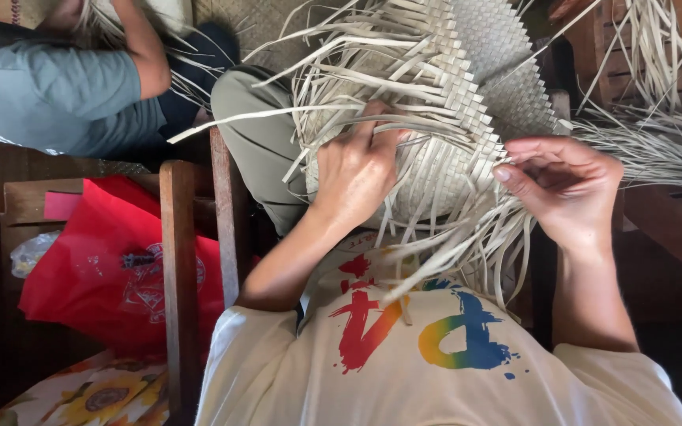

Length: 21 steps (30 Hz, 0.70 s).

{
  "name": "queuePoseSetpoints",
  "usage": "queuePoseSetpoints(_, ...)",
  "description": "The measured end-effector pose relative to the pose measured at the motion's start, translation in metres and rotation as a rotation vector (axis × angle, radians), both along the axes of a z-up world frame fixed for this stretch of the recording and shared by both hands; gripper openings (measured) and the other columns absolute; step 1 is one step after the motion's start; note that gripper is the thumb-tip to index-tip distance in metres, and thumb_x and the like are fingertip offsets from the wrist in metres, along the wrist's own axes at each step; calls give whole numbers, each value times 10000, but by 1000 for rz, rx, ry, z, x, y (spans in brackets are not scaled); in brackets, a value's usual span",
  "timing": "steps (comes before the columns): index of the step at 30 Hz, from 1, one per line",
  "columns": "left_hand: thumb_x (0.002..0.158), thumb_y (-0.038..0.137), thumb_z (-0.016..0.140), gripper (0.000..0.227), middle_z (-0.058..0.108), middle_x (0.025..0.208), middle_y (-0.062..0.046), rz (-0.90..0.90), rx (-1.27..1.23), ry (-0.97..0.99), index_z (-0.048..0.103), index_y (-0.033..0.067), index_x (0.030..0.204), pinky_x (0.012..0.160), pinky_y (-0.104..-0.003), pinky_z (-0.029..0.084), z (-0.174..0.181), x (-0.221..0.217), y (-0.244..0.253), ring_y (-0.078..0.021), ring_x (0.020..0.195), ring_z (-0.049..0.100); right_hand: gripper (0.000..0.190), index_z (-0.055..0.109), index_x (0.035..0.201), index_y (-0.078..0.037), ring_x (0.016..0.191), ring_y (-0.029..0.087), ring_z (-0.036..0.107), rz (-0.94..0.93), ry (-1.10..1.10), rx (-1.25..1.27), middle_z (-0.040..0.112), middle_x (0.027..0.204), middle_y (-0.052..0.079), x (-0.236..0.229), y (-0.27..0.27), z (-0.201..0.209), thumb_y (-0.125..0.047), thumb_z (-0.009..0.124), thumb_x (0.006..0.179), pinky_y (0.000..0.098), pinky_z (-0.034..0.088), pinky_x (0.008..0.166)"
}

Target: Finishing the edges of a hand-woven hat by tucking in loose strands and trimming excess material.

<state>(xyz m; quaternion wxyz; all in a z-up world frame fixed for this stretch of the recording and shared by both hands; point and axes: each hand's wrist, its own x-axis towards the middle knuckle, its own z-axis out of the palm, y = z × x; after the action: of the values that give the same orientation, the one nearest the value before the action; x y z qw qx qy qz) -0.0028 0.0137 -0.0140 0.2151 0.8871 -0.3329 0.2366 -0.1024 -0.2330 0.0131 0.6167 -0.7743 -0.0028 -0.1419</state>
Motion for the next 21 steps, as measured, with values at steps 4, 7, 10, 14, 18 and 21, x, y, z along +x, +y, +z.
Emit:
queuePoseSetpoints(4, 820, -175, 654, 293, 536, 1386, -301, -129, -25, 55, 732, 79, 944, 336, -282, 372, 3, -4, 2, -86, 422, 478, 292, 705, 1158, -21, 922, 83, 690, 5, 124, 53, 736, 1110, 90, -1, -14, -11, 57, 814, 899, 173, 590, 845)
queuePoseSetpoints(7, 850, -65, 629, 152, 665, 1202, -240, -124, -29, 72, 683, 63, 911, 300, -337, 320, 11, -8, -2, -156, 395, 496, 347, 669, 1233, 17, 988, 136, 695, 7, -29, -34, 711, 1134, 110, 0, -10, 3, 4, 829, 926, 195, 590, 860)
queuePoseSetpoints(10, 908, 126, 678, 289, 634, 1304, -299, -92, 96, 88, 681, 103, 1196, 372, -502, 547, -2, -9, -4, -264, 483, 687, 310, 620, 1169, 65, 963, 217, 732, -3, -172, -120, 709, 1101, 184, -4, 6, 16, 100, 833, 946, 275, 629, 875)
queuePoseSetpoints(14, 954, 171, 706, 94, 726, 1176, -157, -59, 18, -20, 669, 151, 1039, 373, -391, 469, 7, -11, -4, -231, 495, 658, 179, 699, 1063, 65, 866, 220, 678, -74, -284, -361, 722, 1025, 193, -5, 3, 17, 90, 863, 996, 314, 559, 810)
queuePoseSetpoints(18, 892, 89, 679, 285, 651, 1313, -251, -75, 75, 99, 683, 100, 1177, 416, -420, 522, 0, -11, -4, -303, 558, 701, 109, 736, 995, 133, 869, 319, 718, 20, -463, -517, 724, 970, 263, 0, -1, 20, 148, 841, 967, 374, 590, 781)
queuePoseSetpoints(21, 889, 54, 704, 302, 641, 1323, -231, -82, 18, 138, 634, 140, 1170, 423, -382, 489, 9, -8, -4, -240, 525, 660, 84, 742, 961, 169, 849, 354, 721, 88, -590, -590, 720, 955, 299, 2, -4, 19, 158, 824, 941, 384, 608, 756)
